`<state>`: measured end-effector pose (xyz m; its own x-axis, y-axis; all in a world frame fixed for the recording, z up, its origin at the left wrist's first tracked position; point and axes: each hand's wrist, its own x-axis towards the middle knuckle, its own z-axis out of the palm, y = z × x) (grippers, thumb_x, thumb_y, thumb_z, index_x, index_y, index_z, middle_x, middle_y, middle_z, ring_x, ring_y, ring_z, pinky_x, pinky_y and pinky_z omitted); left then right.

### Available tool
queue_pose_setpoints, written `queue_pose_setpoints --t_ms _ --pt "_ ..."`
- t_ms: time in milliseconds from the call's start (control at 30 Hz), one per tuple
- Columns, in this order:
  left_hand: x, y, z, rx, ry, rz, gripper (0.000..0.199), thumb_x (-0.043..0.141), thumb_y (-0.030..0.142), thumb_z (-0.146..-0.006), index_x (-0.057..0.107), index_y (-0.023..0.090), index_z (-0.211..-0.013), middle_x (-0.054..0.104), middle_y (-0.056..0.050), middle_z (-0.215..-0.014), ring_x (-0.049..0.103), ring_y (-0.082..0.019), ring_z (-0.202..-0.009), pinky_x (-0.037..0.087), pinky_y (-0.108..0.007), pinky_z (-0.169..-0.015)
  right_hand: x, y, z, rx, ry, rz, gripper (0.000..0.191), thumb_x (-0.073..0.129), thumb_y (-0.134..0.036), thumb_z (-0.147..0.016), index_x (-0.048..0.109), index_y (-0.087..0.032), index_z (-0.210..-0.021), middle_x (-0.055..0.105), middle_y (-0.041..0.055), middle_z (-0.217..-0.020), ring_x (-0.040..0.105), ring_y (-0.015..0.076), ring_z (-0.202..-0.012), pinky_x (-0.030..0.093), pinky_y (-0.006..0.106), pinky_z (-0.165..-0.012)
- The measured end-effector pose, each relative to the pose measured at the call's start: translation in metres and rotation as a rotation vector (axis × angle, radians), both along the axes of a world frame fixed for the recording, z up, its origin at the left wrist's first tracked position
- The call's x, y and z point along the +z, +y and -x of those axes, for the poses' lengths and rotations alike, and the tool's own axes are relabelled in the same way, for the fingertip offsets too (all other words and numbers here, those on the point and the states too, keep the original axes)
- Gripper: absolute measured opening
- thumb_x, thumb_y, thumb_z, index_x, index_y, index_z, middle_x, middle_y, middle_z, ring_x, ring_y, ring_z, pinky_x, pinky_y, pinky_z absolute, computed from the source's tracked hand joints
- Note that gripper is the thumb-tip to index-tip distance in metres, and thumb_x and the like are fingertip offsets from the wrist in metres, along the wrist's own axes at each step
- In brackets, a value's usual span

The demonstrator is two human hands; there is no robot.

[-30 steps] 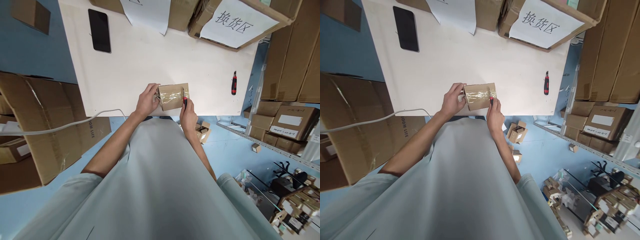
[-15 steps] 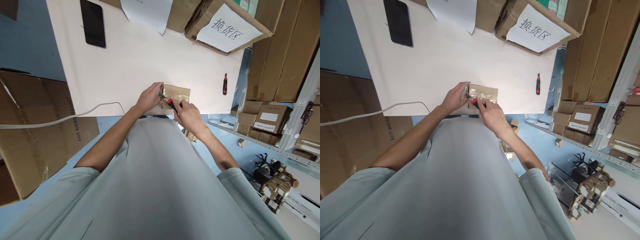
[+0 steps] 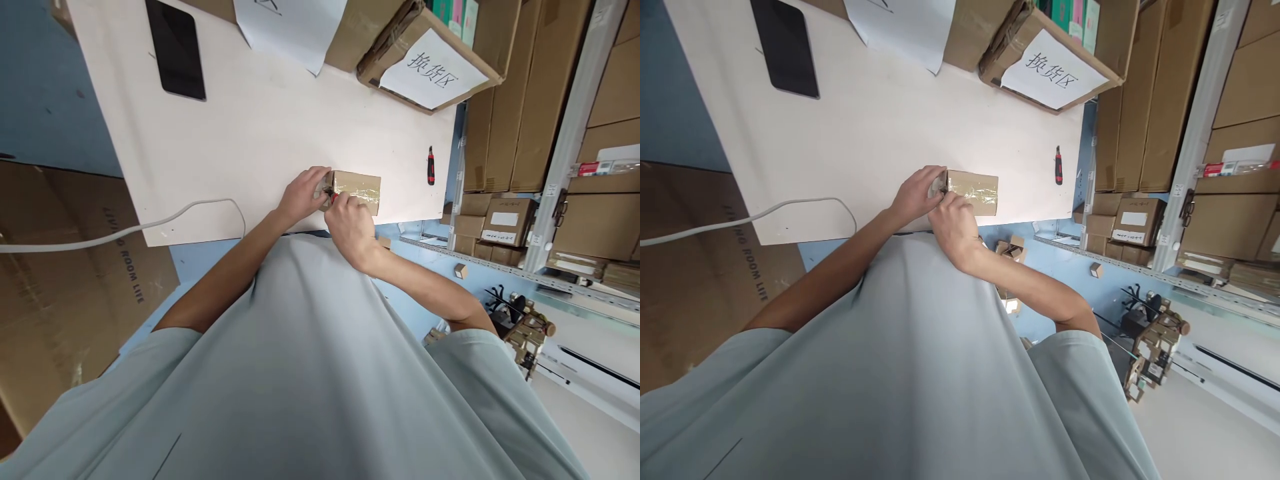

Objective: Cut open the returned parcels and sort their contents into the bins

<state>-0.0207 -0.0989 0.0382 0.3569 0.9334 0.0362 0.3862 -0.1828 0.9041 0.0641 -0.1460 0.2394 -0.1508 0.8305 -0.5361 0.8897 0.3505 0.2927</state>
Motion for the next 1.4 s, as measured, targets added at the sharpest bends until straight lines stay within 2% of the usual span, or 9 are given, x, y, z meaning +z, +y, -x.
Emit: queue_pose_setpoints --t_ms 133,333,667,900,967,1067,1200,1300,1400 --pt "0.003 0.01 0.004 -0.015 -0.005 0.003 0.057 0.058 0.028 -0.094 0.062 0.024 -0.15 0.068 -0.011 -0.153 0.065 -0.033 -0.135 0.056 -0.049 -0.116 -0.008 0.002 0.01 -0.014 0.007 -0.068 0.036 0.042 -0.008 -0.107 0.075 -0.007 -0.123 0.069 0.0245 -0.115 0.064 0.0335 -0.105 0.054 0.043 -0.085" --pt "0.006 0.014 0.01 -0.083 -0.025 -0.027 0.058 0.058 0.024 -0.089 0.063 0.02 -0.146 0.069 -0.015 -0.146 0.066 -0.035 -0.131 0.055 -0.051 -0.113 0.01 0.005 0.002 -0.003 0.005 -0.088 0.035 0.042 -0.009 -0.11 0.075 -0.01 -0.122 0.07 0.0224 -0.116 0.062 0.0334 -0.111 0.051 0.042 -0.09" --pt "0.004 0.019 0.013 0.013 0.071 0.022 0.048 0.051 0.021 -0.092 0.067 0.021 -0.138 0.072 -0.015 -0.14 0.066 -0.036 -0.131 0.053 -0.053 -0.116 0.009 0.027 -0.019 0.089 0.065 -0.026 0.048 0.039 -0.009 -0.112 0.059 -0.014 -0.155 0.07 0.02 -0.132 0.057 0.0323 -0.122 0.043 0.041 -0.095" --pt "0.003 0.009 0.038 -0.158 -0.021 0.11 0.072 0.062 0.02 -0.084 0.057 0.02 -0.156 0.063 -0.016 -0.158 0.065 -0.031 -0.14 0.055 -0.049 -0.122 0.031 0.012 -0.055 -0.156 0.149 -0.131 0.044 0.053 -0.025 -0.112 0.063 -0.022 -0.155 0.072 0.0158 -0.12 0.064 0.0317 -0.111 0.048 0.039 -0.091" --pt "-0.009 0.032 0.063 -0.132 0.003 0.145 0.084 0.067 0.025 -0.082 0.05 0.017 -0.164 0.055 -0.02 -0.167 0.061 -0.036 -0.147 0.051 -0.057 -0.125 0.018 0.006 -0.075 -0.311 0.243 -0.238 0.053 0.057 -0.039 -0.112 0.058 -0.019 -0.161 0.072 0.0158 -0.119 0.067 0.0314 -0.106 0.051 0.038 -0.089" --pt "-0.031 0.092 0.114 0.185 0.033 0.102 0.089 0.073 0.035 -0.085 0.045 0.019 -0.168 0.048 -0.023 -0.172 0.042 -0.042 -0.163 0.034 -0.072 -0.133 -0.015 -0.005 -0.101 -0.543 0.403 -0.348 0.053 0.054 -0.053 -0.111 0.068 -0.016 -0.146 0.073 0.014 -0.113 0.07 0.0296 -0.096 0.055 0.039 -0.086" --pt "-0.059 0.177 0.172 0.341 0.172 0.105 0.081 0.07 0.055 -0.094 0.048 0.02 -0.164 0.045 -0.018 -0.177 0.018 -0.037 -0.174 0.018 -0.07 -0.138 -0.061 -0.027 -0.116 -0.796 0.536 -0.472 0.054 0.05 -0.058 -0.109 0.071 -0.013 -0.13 0.076 0.0181 -0.116 0.072 0.0304 -0.1 0.057 0.04 -0.086" --pt "-0.076 0.212 0.195 0.356 0.252 0.187 0.088 0.062 0.064 -0.102 0.041 0.001 -0.16 0.037 -0.022 -0.18 0.02 -0.039 -0.171 0.014 -0.072 -0.136 -0.084 -0.044 -0.119 -0.923 0.585 -0.534 0.06 0.048 -0.062 -0.107 0.069 -0.012 -0.131 0.076 0.0225 -0.121 0.072 0.0322 -0.106 0.057 0.043 -0.091" --pt "-0.088 0.224 0.206 0.366 0.307 0.259 0.087 0.073 0.066 -0.095 0.045 0.002 -0.147 0.047 -0.02 -0.173 0.032 -0.04 -0.159 0.025 -0.078 -0.132 -0.094 -0.058 -0.122 -1.01 0.636 -0.519 0.064 0.048 -0.066 -0.105 0.068 -0.012 -0.132 0.078 0.0238 -0.119 0.073 0.0345 -0.107 0.057 0.045 -0.093"
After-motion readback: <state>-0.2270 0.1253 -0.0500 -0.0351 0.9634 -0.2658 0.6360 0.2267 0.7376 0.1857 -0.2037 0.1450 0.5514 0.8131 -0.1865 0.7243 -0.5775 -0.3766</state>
